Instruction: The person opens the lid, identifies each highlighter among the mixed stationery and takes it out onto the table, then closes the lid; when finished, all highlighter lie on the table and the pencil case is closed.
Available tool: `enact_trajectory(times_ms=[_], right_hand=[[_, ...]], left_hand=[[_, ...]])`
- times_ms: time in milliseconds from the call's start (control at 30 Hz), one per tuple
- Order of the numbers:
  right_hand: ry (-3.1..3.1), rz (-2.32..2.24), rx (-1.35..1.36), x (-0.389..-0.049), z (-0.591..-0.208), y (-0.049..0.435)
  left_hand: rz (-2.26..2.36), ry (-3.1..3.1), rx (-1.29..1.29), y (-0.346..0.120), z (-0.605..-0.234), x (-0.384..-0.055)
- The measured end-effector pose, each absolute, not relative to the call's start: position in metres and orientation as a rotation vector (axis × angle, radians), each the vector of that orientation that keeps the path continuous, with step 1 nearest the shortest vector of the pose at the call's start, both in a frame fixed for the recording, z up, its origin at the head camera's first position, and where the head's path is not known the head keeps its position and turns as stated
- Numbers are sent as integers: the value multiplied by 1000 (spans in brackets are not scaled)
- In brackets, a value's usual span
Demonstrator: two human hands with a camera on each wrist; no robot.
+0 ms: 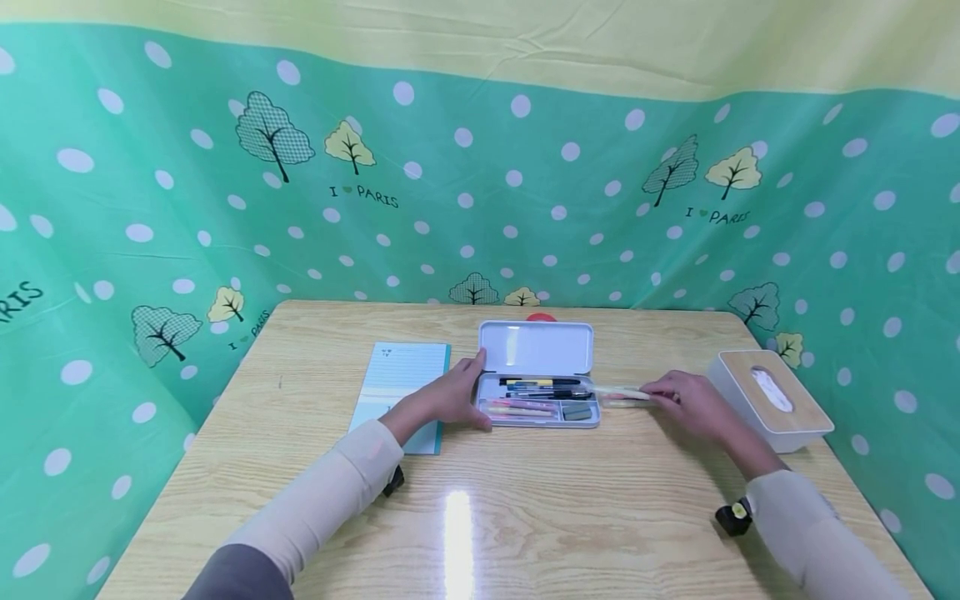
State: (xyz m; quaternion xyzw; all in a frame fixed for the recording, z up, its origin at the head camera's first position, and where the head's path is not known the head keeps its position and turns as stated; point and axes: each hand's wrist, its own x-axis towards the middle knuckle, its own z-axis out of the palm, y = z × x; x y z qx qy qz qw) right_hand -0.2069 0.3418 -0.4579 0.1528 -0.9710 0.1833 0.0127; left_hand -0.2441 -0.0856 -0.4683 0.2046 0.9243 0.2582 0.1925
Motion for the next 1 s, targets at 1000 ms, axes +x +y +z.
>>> enact_trajectory(times_ms=[1000], right_hand=[[-3094,392,451,-201,-472,365]], left_hand=[[704,2593,580,-85,-465,-243]])
